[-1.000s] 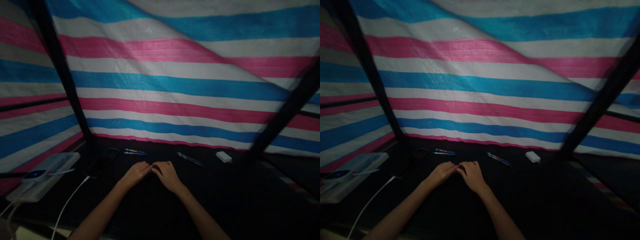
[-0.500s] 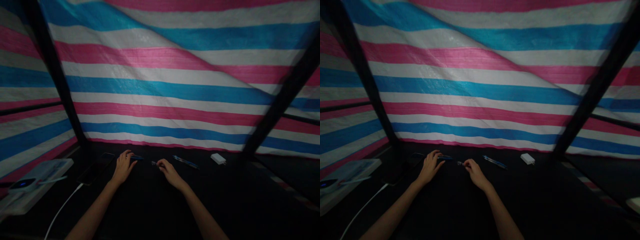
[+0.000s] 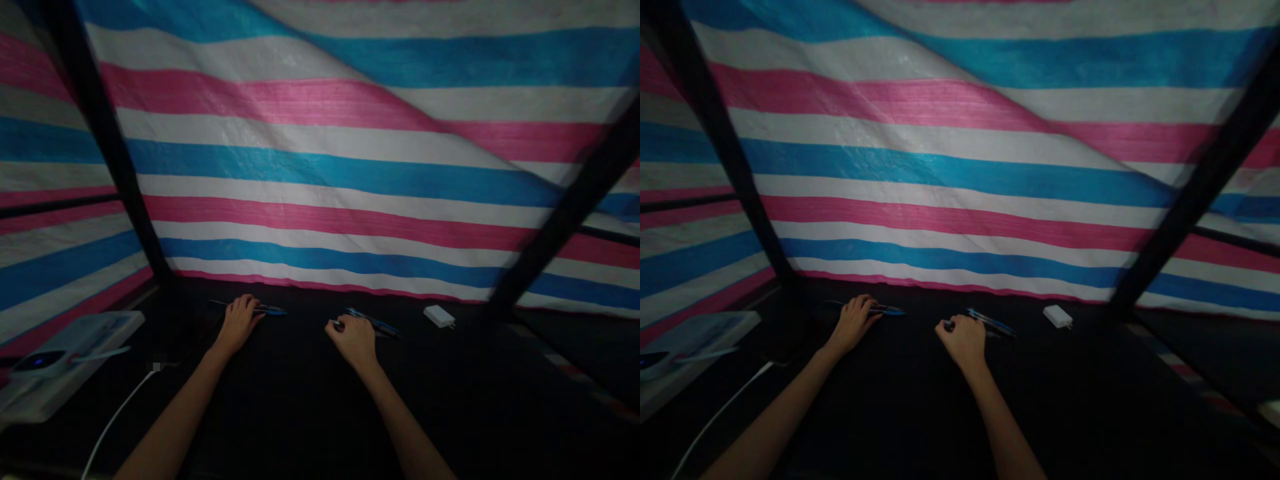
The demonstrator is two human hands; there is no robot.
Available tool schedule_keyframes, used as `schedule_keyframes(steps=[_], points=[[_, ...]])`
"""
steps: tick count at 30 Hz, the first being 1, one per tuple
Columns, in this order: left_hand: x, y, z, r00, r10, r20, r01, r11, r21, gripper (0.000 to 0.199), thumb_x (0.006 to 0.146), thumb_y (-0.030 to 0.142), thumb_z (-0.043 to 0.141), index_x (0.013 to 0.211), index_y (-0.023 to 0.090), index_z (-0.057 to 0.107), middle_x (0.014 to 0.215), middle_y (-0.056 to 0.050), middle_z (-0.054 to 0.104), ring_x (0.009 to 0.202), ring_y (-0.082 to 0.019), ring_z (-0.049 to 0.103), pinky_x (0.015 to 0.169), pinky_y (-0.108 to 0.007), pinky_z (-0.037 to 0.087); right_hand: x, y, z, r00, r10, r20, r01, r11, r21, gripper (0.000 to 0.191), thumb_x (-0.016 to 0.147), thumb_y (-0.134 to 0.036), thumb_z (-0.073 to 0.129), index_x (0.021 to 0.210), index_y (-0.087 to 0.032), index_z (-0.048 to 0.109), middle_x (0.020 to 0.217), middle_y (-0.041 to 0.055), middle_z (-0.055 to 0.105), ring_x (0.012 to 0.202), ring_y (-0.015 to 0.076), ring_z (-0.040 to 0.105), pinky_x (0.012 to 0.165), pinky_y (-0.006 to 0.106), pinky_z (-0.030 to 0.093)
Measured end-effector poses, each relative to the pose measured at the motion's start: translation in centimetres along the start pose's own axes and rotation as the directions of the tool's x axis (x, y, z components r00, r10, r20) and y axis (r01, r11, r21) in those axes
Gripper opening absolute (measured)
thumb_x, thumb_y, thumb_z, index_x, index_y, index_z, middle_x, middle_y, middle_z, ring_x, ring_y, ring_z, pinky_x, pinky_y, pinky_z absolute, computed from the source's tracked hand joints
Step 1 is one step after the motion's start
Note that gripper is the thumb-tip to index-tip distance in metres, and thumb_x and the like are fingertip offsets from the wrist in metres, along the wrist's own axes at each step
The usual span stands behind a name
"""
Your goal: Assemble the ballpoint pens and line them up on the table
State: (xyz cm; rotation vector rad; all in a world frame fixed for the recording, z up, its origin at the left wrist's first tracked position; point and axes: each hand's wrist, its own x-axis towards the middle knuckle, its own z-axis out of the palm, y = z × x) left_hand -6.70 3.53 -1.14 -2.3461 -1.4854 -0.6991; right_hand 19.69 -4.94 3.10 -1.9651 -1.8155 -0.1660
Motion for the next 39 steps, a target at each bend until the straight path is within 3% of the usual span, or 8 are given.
schedule_keyframes(steps=[8, 13, 17, 23, 30, 34, 37, 39], points=[[-0.3, 0.1, -0.4, 0.999, -0.003, 0.034, 0.003, 1.000, 0.025, 0.023, 0.086, 0.033, 0.043, 0.103, 0.019, 0.049, 0.107, -0.008, 0.047, 0.096, -0.024, 0.044, 0.079, -0.036, 0.035, -0.2, 0.2, 0.3, 0.998, 0.036, 0.057, -0.036, 0.999, 0.011, 0.032, 0.080, -0.038, 0.041, 0.060, -0.020, 0.058, 0.060, 0.0026, 0.062, 0.061, 0.0158, 0.057, 0.053, 0.026, 0.027], [-0.4, 0.1, -0.4, 0.999, 0.009, 0.036, -0.010, 1.000, 0.021, 0.022, 0.086, 0.032, 0.043, 0.103, 0.019, 0.049, 0.106, -0.008, 0.047, 0.095, -0.023, 0.044, 0.079, -0.036, 0.035, -0.2, 0.5, 0.6, 0.999, 0.039, 0.033, -0.040, 0.999, 0.015, 0.031, 0.082, -0.045, 0.038, 0.074, -0.020, 0.057, 0.062, 0.0011, 0.061, 0.059, 0.0161, 0.057, 0.052, 0.026, 0.027], [-0.5, 0.0, -0.4, 0.999, -0.002, 0.041, 0.001, 1.000, 0.022, 0.021, 0.086, 0.032, 0.042, 0.101, 0.019, 0.050, 0.104, -0.008, 0.048, 0.095, -0.023, 0.045, 0.078, -0.035, 0.036, -0.1, 0.8, 0.8, 0.996, 0.047, 0.080, -0.046, 0.999, -0.010, 0.022, 0.080, -0.038, 0.044, 0.076, -0.021, 0.057, 0.062, 0.0003, 0.060, 0.060, 0.0155, 0.056, 0.054, 0.025, 0.028], [-0.4, -0.1, -0.4, 0.998, 0.004, 0.059, -0.005, 1.000, 0.021, 0.021, 0.087, 0.032, 0.041, 0.100, 0.018, 0.050, 0.103, -0.008, 0.049, 0.093, -0.023, 0.045, 0.076, -0.035, 0.036, 0.0, 1.3, 0.9, 0.998, 0.034, 0.055, -0.034, 0.999, -0.007, 0.028, 0.082, -0.041, 0.040, 0.074, -0.021, 0.057, 0.062, 0.0010, 0.060, 0.060, 0.0153, 0.056, 0.054, 0.025, 0.028], [-0.5, -0.2, -0.2, 0.994, -0.034, 0.106, 0.028, 0.998, 0.061, 0.022, 0.087, 0.032, 0.040, 0.099, 0.018, 0.051, 0.097, -0.007, 0.051, 0.090, -0.024, 0.046, 0.076, -0.036, 0.036, 0.1, 1.5, 1.1, 0.992, -0.038, 0.119, 0.040, 0.999, -0.016, 0.030, 0.084, -0.040, 0.038, 0.075, -0.019, 0.058, 0.063, 0.0027, 0.060, 0.062, 0.0160, 0.056, 0.059, 0.026, 0.031], [-0.6, -0.3, 0.0, 0.992, -0.061, 0.109, 0.052, 0.994, 0.092, 0.025, 0.087, 0.032, 0.040, 0.103, 0.016, 0.049, 0.098, -0.009, 0.051, 0.091, -0.024, 0.046, 0.076, -0.036, 0.036, 0.0, 2.3, 1.4, 0.978, -0.156, 0.141, 0.157, 0.988, 0.004, 0.031, 0.087, -0.042, 0.033, 0.089, -0.019, 0.055, 0.078, 0.0049, 0.062, 0.078, 0.0185, 0.056, 0.074, 0.031, 0.033], [-0.7, -0.3, 0.0, 0.996, -0.072, 0.061, 0.065, 0.991, 0.117, 0.030, 0.086, 0.032, 0.041, 0.111, 0.016, 0.046, 0.103, -0.011, 0.049, 0.094, -0.025, 0.044, 0.076, -0.037, 0.036, -0.1, 3.4, 2.0, 0.967, -0.185, 0.177, 0.203, 0.976, -0.084, 0.024, 0.088, -0.024, 0.033, 0.102, -0.019, 0.052, 0.100, 0.0087, 0.058, 0.097, 0.0213, 0.049, 0.081, 0.035, 0.030], [-0.7, -0.2, 0.0, 0.995, -0.077, 0.056, 0.069, 0.989, 0.130, 0.029, 0.086, 0.033, 0.042, 0.110, 0.018, 0.047, 0.104, -0.011, 0.047, 0.094, -0.025, 0.044, 0.076, -0.037, 0.036, -0.1, 4.2, 2.3, 0.964, -0.183, 0.191, 0.219, 0.957, -0.189, 0.034, 0.083, -0.008, 0.032, 0.111, -0.018, 0.049, 0.112, 0.0117, 0.052, 0.105, 0.0231, 0.044, 0.083, 0.037, 0.029]])
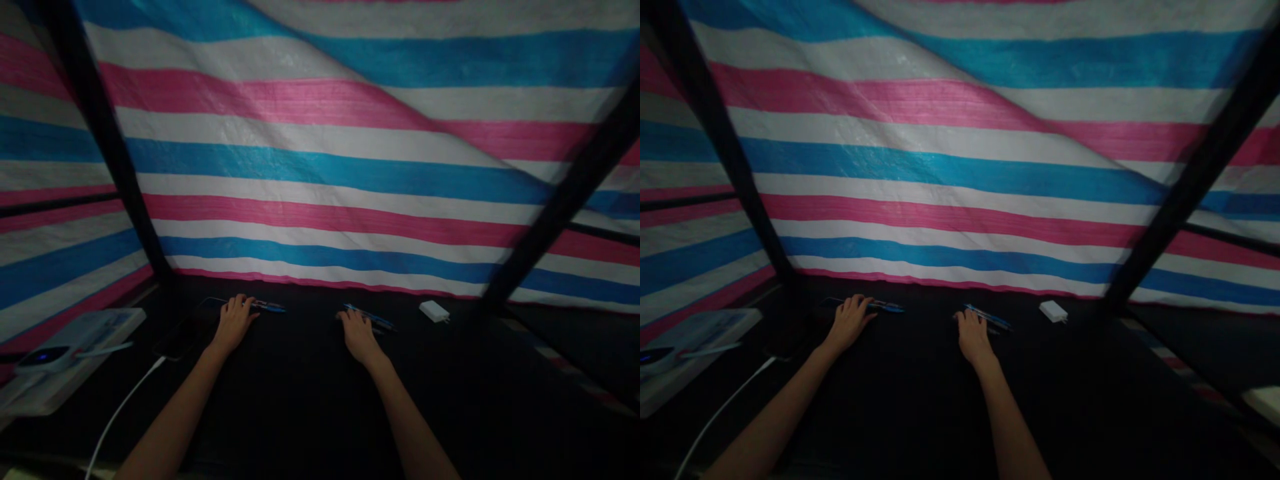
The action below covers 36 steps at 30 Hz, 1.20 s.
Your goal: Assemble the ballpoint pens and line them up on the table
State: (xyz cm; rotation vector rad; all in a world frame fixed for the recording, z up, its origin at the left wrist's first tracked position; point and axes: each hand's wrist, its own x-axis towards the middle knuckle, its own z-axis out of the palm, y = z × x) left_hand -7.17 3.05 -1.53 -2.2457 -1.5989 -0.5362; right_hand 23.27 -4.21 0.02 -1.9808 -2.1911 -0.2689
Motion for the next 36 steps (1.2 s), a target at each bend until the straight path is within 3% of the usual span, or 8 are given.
schedule_keyframes(steps=[7, 13, 19, 22, 24, 28, 32, 36], points=[[0.2, 0.2, -0.5, 0.994, 0.037, 0.104, -0.036, 0.999, -0.004, 0.016, 0.086, 0.026, 0.042, 0.093, 0.016, 0.052, 0.097, -0.009, 0.050, 0.090, -0.024, 0.046, 0.073, -0.035, 0.037, 0.1, 2.1, -0.2, 1.000, 0.025, -0.003, -0.025, 0.975, -0.222, 0.044, 0.078, -0.001, 0.029, 0.114, -0.016, 0.049, 0.109, 0.0142, 0.051, 0.096, 0.0254, 0.046, 0.076, 0.039, 0.034], [0.3, 0.8, -1.0, 0.971, 0.202, 0.128, -0.180, 0.970, -0.160, 0.015, 0.088, 0.020, 0.038, 0.097, 0.014, 0.049, 0.095, -0.008, 0.054, 0.089, -0.021, 0.050, 0.077, -0.034, 0.038, 0.3, 2.9, -0.7, 0.999, -0.003, -0.050, -0.007, 0.980, -0.198, 0.044, 0.080, -0.001, 0.029, 0.116, -0.016, 0.048, 0.108, 0.0131, 0.050, 0.093, 0.0228, 0.047, 0.075, 0.034, 0.036], [0.0, 3.5, -2.1, 0.914, 0.394, 0.097, -0.355, 0.892, -0.281, 0.018, 0.089, 0.015, 0.035, 0.103, 0.017, 0.046, 0.093, -0.004, 0.055, 0.086, -0.016, 0.052, 0.078, -0.028, 0.038, 0.4, -0.9, -1.4, 0.973, -0.059, -0.225, 0.128, 0.943, 0.306, 0.035, 0.088, -0.034, 0.033, 0.118, -0.021, 0.047, 0.112, 0.0089, 0.050, 0.102, 0.0208, 0.046, 0.085, 0.034, 0.036], [-0.4, 5.2, -2.8, 0.848, 0.525, 0.073, -0.501, 0.840, -0.209, 0.014, 0.089, 0.014, 0.037, 0.097, 0.016, 0.048, 0.089, -0.004, 0.055, 0.085, -0.017, 0.050, 0.076, -0.029, 0.037, 0.1, -3.3, -1.1, 0.985, -0.147, -0.094, 0.173, 0.765, 0.621, 0.042, 0.087, -0.040, 0.033, 0.124, -0.022, 0.042, 0.113, 0.0063, 0.054, 0.102, 0.0172, 0.049, 0.087, 0.030, 0.037], [-0.7, 6.2, -3.0, 0.816, 0.574, 0.067, -0.558, 0.813, -0.167, 0.011, 0.088, 0.015, 0.038, 0.090, 0.016, 0.049, 0.086, -0.003, 0.054, 0.083, -0.018, 0.049, 0.073, -0.030, 0.036, 0.0, -4.3, -0.8, 0.972, -0.230, 0.053, 0.116, 0.663, 0.739, 0.039, 0.086, -0.042, 0.036, 0.116, -0.021, 0.051, 0.096, 0.0046, 0.063, 0.083, 0.0153, 0.057, 0.076, 0.027, 0.042], [-1.1, 7.4, -3.0, 0.825, 0.561, 0.074, -0.551, 0.826, -0.119, 0.008, 0.087, 0.015, 0.040, 0.087, 0.017, 0.049, 0.084, -0.003, 0.054, 0.080, -0.019, 0.048, 0.070, -0.030, 0.034, 0.0, -4.7, -0.5, 0.910, -0.350, 0.224, -0.003, 0.534, 0.845, 0.036, 0.085, -0.040, 0.037, 0.087, -0.016, 0.063, 0.064, 0.0002, 0.062, 0.046, 0.0092, 0.047, 0.048, 0.021, 0.037], [-1.1, 8.0, -3.0, 0.855, 0.509, 0.101, -0.498, 0.860, -0.112, 0.009, 0.086, 0.013, 0.041, 0.089, 0.016, 0.049, 0.086, -0.004, 0.055, 0.080, -0.019, 0.048, 0.070, -0.032, 0.033, 0.1, -4.9, -0.7, 0.947, -0.287, 0.144, 0.043, 0.559, 0.828, 0.027, 0.083, -0.033, 0.044, 0.072, -0.016, 0.063, 0.061, -0.0009, 0.059, 0.052, 0.0093, 0.048, 0.052, 0.020, 0.036], [-1.0, 7.8, -3.1, 0.882, 0.459, 0.105, -0.448, 0.887, -0.112, 0.013, 0.085, 0.011, 0.039, 0.090, 0.017, 0.050, 0.086, -0.004, 0.055, 0.080, -0.020, 0.048, 0.071, -0.032, 0.032, 0.0, -5.6, -1.0, 0.982, -0.189, 0.031, 0.090, 0.601, 0.794, 0.022, 0.082, -0.030, 0.045, 0.083, -0.017, 0.064, 0.073, 0.0012, 0.062, 0.068, 0.0122, 0.054, 0.065, 0.021, 0.038]])
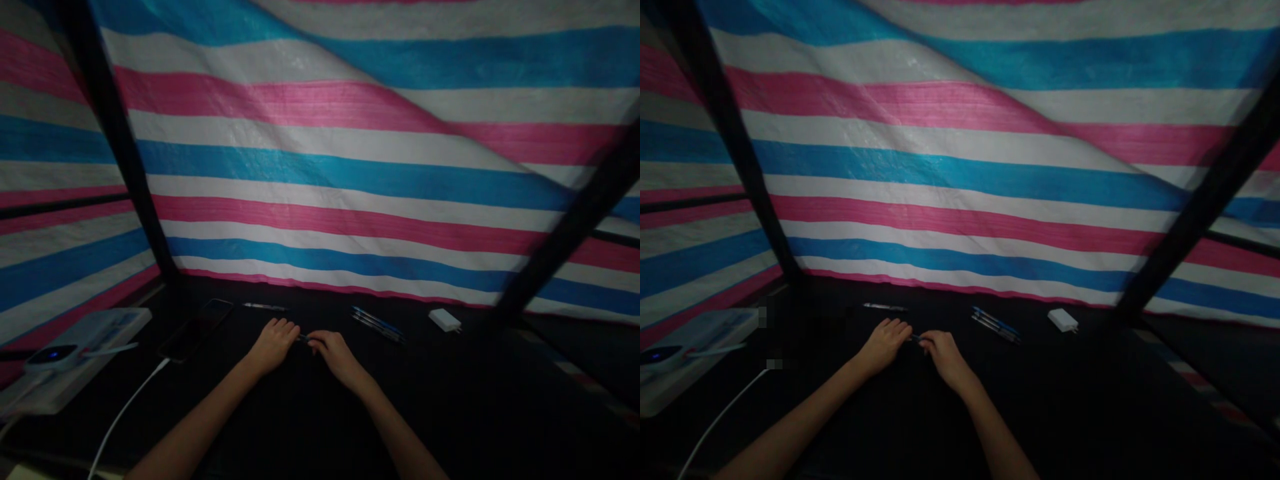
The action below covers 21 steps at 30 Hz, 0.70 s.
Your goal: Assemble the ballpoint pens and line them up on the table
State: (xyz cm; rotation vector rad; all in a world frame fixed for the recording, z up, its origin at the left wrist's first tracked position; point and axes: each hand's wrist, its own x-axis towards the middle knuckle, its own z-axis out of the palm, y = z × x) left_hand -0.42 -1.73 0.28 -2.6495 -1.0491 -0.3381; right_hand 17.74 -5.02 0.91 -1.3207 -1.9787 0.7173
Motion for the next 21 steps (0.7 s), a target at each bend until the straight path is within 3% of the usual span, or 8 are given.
schedule_keyframes(steps=[6, 10, 14, 19, 21], points=[[0.0, 0.1, 0.1, 0.999, 0.039, -0.017, -0.039, 0.999, -0.001, 0.013, 0.085, 0.011, 0.038, 0.088, 0.016, 0.050, 0.085, -0.005, 0.053, 0.080, -0.020, 0.047, 0.071, -0.033, 0.032, -0.4, 0.1, -1.0, 0.981, 0.054, 0.187, -0.051, 0.999, -0.019, 0.036, 0.087, -0.033, 0.034, 0.074, -0.015, 0.063, 0.056, -0.0005, 0.056, 0.053, 0.0108, 0.051, 0.054, 0.021, 0.036], [0.2, 0.1, 0.4, 0.998, 0.004, 0.057, 0.007, 0.982, -0.190, 0.017, 0.087, 0.011, 0.034, 0.085, 0.016, 0.050, 0.081, -0.003, 0.055, 0.076, -0.017, 0.047, 0.073, -0.030, 0.033, -0.6, -0.2, -1.0, 0.997, -0.013, 0.076, 0.030, 0.973, -0.227, 0.023, 0.085, -0.028, 0.043, 0.083, -0.016, 0.063, 0.078, 0.0033, 0.063, 0.072, 0.0141, 0.056, 0.066, 0.023, 0.038], [0.0, -0.3, 0.6, 0.993, -0.065, 0.102, 0.095, 0.939, -0.330, 0.017, 0.089, 0.016, 0.034, 0.088, 0.017, 0.051, 0.080, -0.002, 0.055, 0.075, -0.016, 0.048, 0.073, -0.028, 0.034, -0.5, -1.1, -0.9, 0.997, -0.070, 0.041, 0.081, 0.880, -0.469, 0.022, 0.085, -0.027, 0.044, 0.098, -0.020, 0.061, 0.092, 0.0064, 0.063, 0.088, 0.0186, 0.056, 0.078, 0.029, 0.036], [-0.1, -0.7, 0.5, 0.996, -0.070, 0.049, 0.082, 0.956, -0.282, 0.019, 0.090, 0.017, 0.032, 0.083, 0.017, 0.051, 0.077, -0.002, 0.054, 0.073, -0.016, 0.047, 0.072, -0.029, 0.033, -0.6, -1.1, -1.5, 0.998, 0.034, 0.060, -0.009, 0.921, -0.389, 0.032, 0.089, -0.037, 0.032, 0.102, -0.025, 0.059, 0.076, 0.0006, 0.066, 0.077, 0.0156, 0.059, 0.071, 0.026, 0.038], [0.0, -0.9, 0.4, 0.998, -0.051, 0.032, 0.058, 0.962, -0.266, 0.019, 0.090, 0.017, 0.032, 0.083, 0.017, 0.050, 0.076, -0.001, 0.054, 0.072, -0.016, 0.048, 0.072, -0.029, 0.033, -0.6, -1.0, -1.6, 0.999, 0.031, 0.036, -0.016, 0.936, -0.351, 0.028, 0.088, -0.035, 0.036, 0.097, -0.026, 0.061, 0.080, -0.0008, 0.066, 0.081, 0.0149, 0.059, 0.073, 0.025, 0.037]])
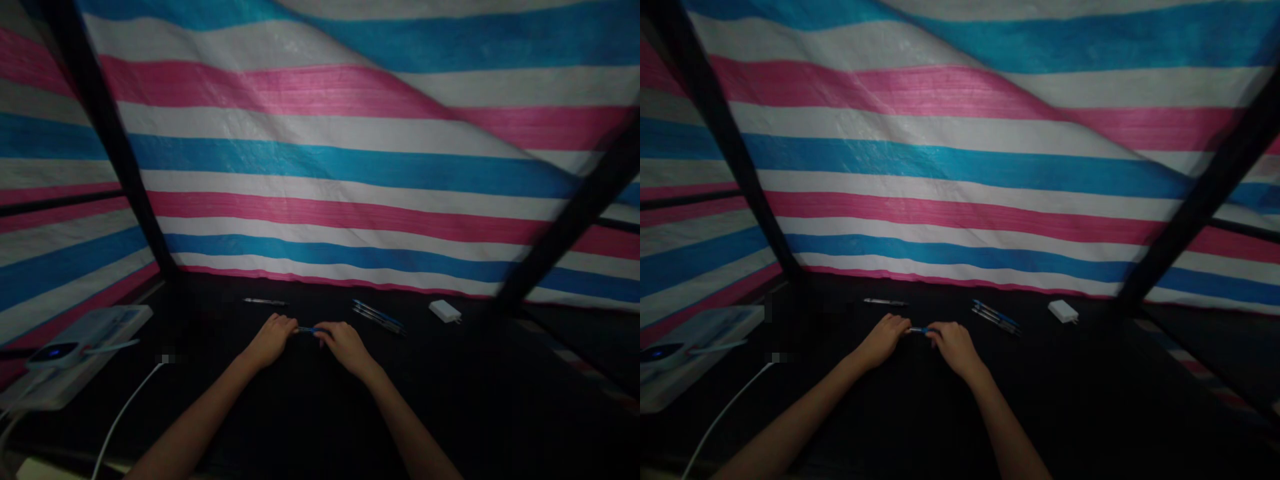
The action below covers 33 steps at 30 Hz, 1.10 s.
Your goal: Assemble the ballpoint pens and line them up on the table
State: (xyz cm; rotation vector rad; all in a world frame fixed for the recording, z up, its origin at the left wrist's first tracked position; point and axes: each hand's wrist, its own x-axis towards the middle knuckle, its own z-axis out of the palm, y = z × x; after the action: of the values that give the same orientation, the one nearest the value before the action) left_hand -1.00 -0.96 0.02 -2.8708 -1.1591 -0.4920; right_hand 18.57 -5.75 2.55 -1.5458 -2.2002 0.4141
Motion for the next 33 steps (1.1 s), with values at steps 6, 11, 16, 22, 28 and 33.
schedule_keyframes(steps=[6, 11, 16, 22, 28, 33], points=[[0.0, -0.3, -0.3, 0.999, -0.004, -0.039, 0.005, 1.000, 0.027, 0.017, 0.090, 0.018, 0.034, 0.083, 0.017, 0.050, 0.076, -0.001, 0.054, 0.072, -0.016, 0.048, 0.071, -0.029, 0.032, 0.2, 0.2, 0.1, 0.997, 0.072, -0.015, -0.068, 0.984, 0.162, 0.034, 0.085, -0.041, 0.039, 0.113, -0.027, 0.051, 0.083, -0.0012, 0.066, 0.078, 0.0146, 0.058, 0.072, 0.027, 0.037], [-0.1, -0.2, -0.5, 0.999, 0.019, -0.042, -0.018, 1.000, 0.025, 0.016, 0.089, 0.015, 0.036, 0.083, 0.016, 0.050, 0.077, -0.001, 0.054, 0.073, -0.016, 0.049, 0.071, -0.029, 0.032, 0.3, 0.7, 0.3, 0.996, 0.081, -0.039, -0.070, 0.968, 0.239, 0.030, 0.077, -0.038, 0.052, 0.105, -0.026, 0.054, 0.087, -0.0013, 0.062, 0.077, 0.0134, 0.056, 0.068, 0.024, 0.037], [-0.1, -0.2, -0.4, 0.998, 0.049, -0.034, -0.047, 0.997, 0.054, 0.015, 0.089, 0.016, 0.036, 0.083, 0.016, 0.050, 0.077, -0.001, 0.055, 0.074, -0.016, 0.048, 0.072, -0.029, 0.032, 0.4, 1.0, 0.6, 0.991, 0.102, 0.085, -0.123, 0.947, 0.296, 0.033, 0.087, -0.040, 0.033, 0.103, -0.023, 0.056, 0.068, -0.0018, 0.061, 0.068, 0.0123, 0.056, 0.067, 0.025, 0.037], [-0.1, -0.1, -0.6, 0.998, 0.063, -0.015, -0.062, 0.996, 0.071, 0.015, 0.089, 0.015, 0.036, 0.083, 0.016, 0.050, 0.079, -0.002, 0.056, 0.075, -0.016, 0.048, 0.072, -0.029, 0.031, 0.5, 1.4, 1.0, 0.996, 0.086, -0.008, -0.075, 0.911, 0.406, 0.043, 0.075, -0.037, 0.056, 0.115, -0.025, 0.048, 0.094, 0.0010, 0.062, 0.078, 0.0125, 0.056, 0.070, 0.024, 0.039], [-0.2, 0.1, -0.8, 0.996, 0.087, -0.011, -0.085, 0.991, 0.103, 0.013, 0.088, 0.013, 0.038, 0.083, 0.016, 0.050, 0.079, -0.002, 0.056, 0.075, -0.016, 0.048, 0.072, -0.029, 0.031, 0.7, 1.4, 1.2, 0.997, 0.065, 0.038, -0.075, 0.900, 0.430, 0.031, 0.077, -0.033, 0.052, 0.107, -0.023, 0.056, 0.086, 0.0014, 0.064, 0.068, 0.0119, 0.055, 0.067, 0.026, 0.041], [-0.2, 0.1, -0.7, 0.994, 0.111, 0.000, -0.110, 0.986, 0.122, 0.012, 0.088, 0.013, 0.038, 0.085, 0.016, 0.049, 0.081, -0.002, 0.056, 0.077, -0.016, 0.047, 0.072, -0.029, 0.030, 0.7, 1.5, 1.4, 0.996, 0.052, 0.076, -0.084, 0.859, 0.505, 0.035, 0.081, -0.036, 0.045, 0.112, -0.021, 0.052, 0.086, 0.0030, 0.065, 0.067, 0.0123, 0.055, 0.067, 0.027, 0.042]])
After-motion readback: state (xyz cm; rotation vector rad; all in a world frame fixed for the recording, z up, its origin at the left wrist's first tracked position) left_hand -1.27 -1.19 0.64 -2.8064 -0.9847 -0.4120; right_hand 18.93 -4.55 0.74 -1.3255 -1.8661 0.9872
